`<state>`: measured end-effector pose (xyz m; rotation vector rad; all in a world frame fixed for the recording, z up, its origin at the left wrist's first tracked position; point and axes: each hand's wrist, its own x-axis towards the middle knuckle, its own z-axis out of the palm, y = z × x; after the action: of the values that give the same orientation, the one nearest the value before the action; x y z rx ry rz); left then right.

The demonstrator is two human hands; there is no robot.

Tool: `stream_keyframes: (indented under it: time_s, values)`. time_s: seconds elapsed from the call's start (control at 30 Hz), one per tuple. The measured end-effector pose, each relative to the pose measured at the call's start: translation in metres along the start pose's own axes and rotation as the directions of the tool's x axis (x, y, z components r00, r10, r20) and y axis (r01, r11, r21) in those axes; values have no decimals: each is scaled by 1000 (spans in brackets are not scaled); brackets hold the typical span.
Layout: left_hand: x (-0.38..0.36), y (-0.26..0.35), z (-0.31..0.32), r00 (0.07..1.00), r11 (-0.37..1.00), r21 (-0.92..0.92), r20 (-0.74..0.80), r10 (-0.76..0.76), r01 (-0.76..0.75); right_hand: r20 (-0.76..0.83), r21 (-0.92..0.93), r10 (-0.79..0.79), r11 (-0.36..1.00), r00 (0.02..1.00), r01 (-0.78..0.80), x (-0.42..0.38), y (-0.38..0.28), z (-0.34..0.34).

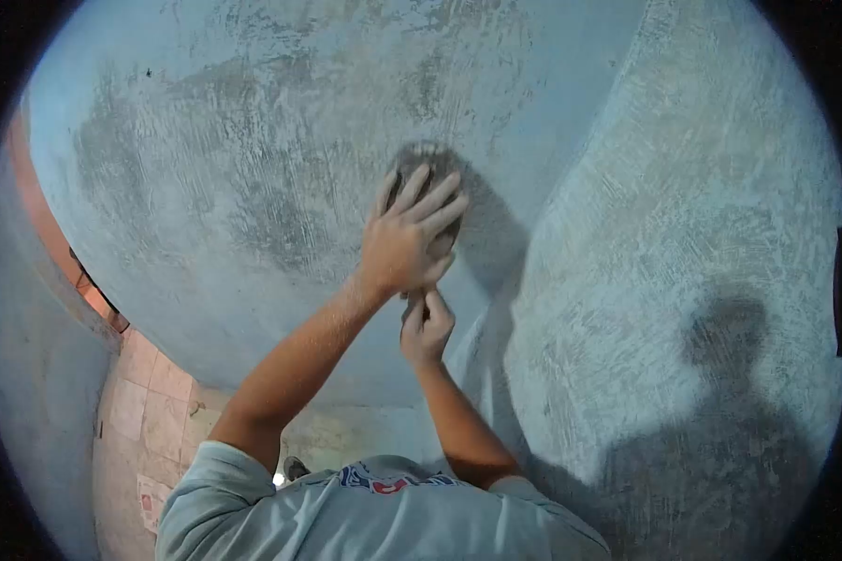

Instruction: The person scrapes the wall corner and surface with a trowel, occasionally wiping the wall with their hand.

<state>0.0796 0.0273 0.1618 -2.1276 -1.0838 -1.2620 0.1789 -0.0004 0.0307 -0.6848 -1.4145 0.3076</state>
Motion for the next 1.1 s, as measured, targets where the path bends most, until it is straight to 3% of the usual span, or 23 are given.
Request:
stream_keyframes:
  time_s: [0.03,0.07,0.13,0.27,0.37,0.47,0.53,0.57,0.63,0.73,0.83,0.87,0.97,1.03,1.1]
  values:
    - [-30,-1,9,997,999,-30,76,-14,16,-48,-26,-15,1000,999,13,-33,7,3]
    - [-37,1,11,996,999,-36,87,-18,22,-2,1,91,996,996,-91,-57,11,-2]
    - [-42,4,13,993,998,-54,109,-39,45,-30,21,65,998,997,-65,-34,2,1]
    - [70,-4,-28,997,998,44,-67,40,-37,30,63,64,996,998,-66,69,-48,0]
    - [96,-4,-37,996,995,86,-72,53,-47,3,151,90,984,996,-90,88,-68,4]
    - [34,-4,-20,1000,999,40,-27,-8,9,79,86,175,980,981,-182,38,-42,-4]
    - [-34,-6,4,999,999,21,30,-40,40,83,-29,164,986,983,-162,-26,-14,-3]
    - [-56,-8,13,996,999,15,71,-49,48,47,34,126,991,991,-128,-53,6,0]
    - [-37,-9,2,997,999,6,69,-34,34,41,41,135,990,990,-137,-51,4,0]
    - [35,-10,-26,999,999,29,-46,17,-15,50,100,120,987,991,-125,39,-38,5]
    - [96,-8,-51,998,995,96,-51,20,-15,49,211,183,959,982,-189,95,-85,5]
    - [92,-9,-49,998,997,80,-57,19,-15,47,258,205,943,978,-210,101,-90,7]
    - [36,-10,-21,999,1000,15,-45,-2,3,77,35,34,999,996,-37,39,-27,1]
    - [-40,-9,8,998,999,-29,41,-36,37,91,19,66,998,994,-68,-33,12,2]
    - [-53,-12,16,996,997,-54,76,-43,47,49,50,132,990,990,-134,-53,5,-1]
